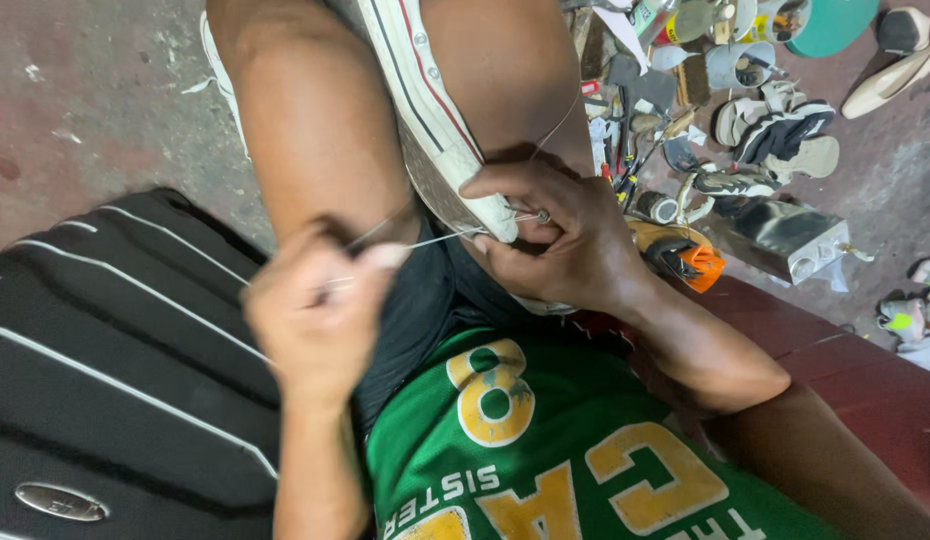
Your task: The person sits on the floor and sews a white canvas shoe using a needle and white thread. They repeatedly push the needle through the shoe's sole and pull the thread tight to secure the stitching.
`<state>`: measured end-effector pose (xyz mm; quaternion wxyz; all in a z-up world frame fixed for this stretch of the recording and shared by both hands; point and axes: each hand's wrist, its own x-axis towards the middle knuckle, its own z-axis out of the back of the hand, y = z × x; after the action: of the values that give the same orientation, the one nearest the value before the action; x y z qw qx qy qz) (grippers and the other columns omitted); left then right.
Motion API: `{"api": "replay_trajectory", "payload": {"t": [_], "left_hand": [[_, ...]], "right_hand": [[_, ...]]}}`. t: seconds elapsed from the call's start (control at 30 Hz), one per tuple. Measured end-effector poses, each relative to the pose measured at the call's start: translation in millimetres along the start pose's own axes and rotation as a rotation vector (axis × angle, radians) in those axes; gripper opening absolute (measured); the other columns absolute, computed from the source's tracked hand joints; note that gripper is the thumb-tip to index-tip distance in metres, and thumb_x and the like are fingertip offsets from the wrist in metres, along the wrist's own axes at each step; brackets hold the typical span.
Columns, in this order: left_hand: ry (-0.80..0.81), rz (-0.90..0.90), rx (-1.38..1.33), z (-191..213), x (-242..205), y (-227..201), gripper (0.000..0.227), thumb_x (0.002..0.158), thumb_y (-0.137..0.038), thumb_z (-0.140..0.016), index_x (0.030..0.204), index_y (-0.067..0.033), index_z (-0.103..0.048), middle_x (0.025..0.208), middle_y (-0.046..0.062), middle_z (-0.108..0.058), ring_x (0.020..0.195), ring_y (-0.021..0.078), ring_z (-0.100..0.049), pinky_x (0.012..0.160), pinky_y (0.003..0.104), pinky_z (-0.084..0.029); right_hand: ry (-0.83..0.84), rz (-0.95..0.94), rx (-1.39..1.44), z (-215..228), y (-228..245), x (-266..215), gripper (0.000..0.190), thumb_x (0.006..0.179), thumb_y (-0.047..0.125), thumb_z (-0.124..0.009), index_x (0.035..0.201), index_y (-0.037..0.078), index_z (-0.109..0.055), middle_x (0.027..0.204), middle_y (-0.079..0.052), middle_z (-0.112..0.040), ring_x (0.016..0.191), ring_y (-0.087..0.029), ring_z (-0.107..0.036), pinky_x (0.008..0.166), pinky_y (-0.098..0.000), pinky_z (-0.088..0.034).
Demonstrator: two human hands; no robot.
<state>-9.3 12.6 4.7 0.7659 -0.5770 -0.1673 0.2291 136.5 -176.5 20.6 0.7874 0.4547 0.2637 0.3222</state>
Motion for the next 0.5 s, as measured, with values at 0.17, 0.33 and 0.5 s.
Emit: {"api": "replay_trajectory", "payload": {"t": [0.17, 0.33, 0.5], "left_hand": [[-0.253, 0.281, -0.235, 32.1, -18.6, 47.9, 0.051, 0.107, -0.007, -0.077, 0.076, -0.0074, -0.038, 0.071, -0.001, -0.041, 0.065, 0.0067, -0.035, 0.059, 0.022, -0.03], [-0.275, 0.124, 0.147, 25.4, -8.0, 37.3, 0.024, 0.106, -0.007, -0.074, 0.1, -0.0011, -0.052, 0.111, 0.01, -0.048, 0.088, 0.0125, -0.048, 0.075, 0.024, -0.044], [-0.081, 0.093, 0.205, -8.7, -0.4, -13.8, 0.037, 0.09, -0.009, -0.075, 0.123, -0.0026, -0.059, 0.133, 0.016, -0.059, 0.088, 0.0175, -0.06, 0.067, 0.028, -0.051]], "right_hand": [[0.008, -0.055, 0.014, 1.1, -2.2, 1.5, 0.043, 0.087, 0.003, -0.083, 0.125, 0.009, -0.066, 0.115, -0.003, -0.068, 0.083, -0.003, -0.061, 0.067, -0.0158, -0.049], [0.013, -0.12, 0.089, 3.2, 3.7, -0.5, 0.043, 0.088, 0.001, -0.079, 0.128, 0.009, -0.065, 0.122, -0.005, -0.066, 0.099, -0.007, -0.064, 0.078, -0.0206, -0.055], [-0.009, 0.033, -0.091, -1.5, 14.8, 0.5, 0.046, 0.093, 0.008, -0.08, 0.135, 0.013, -0.062, 0.13, -0.009, -0.068, 0.108, -0.016, -0.076, 0.084, -0.0285, -0.062]]}}
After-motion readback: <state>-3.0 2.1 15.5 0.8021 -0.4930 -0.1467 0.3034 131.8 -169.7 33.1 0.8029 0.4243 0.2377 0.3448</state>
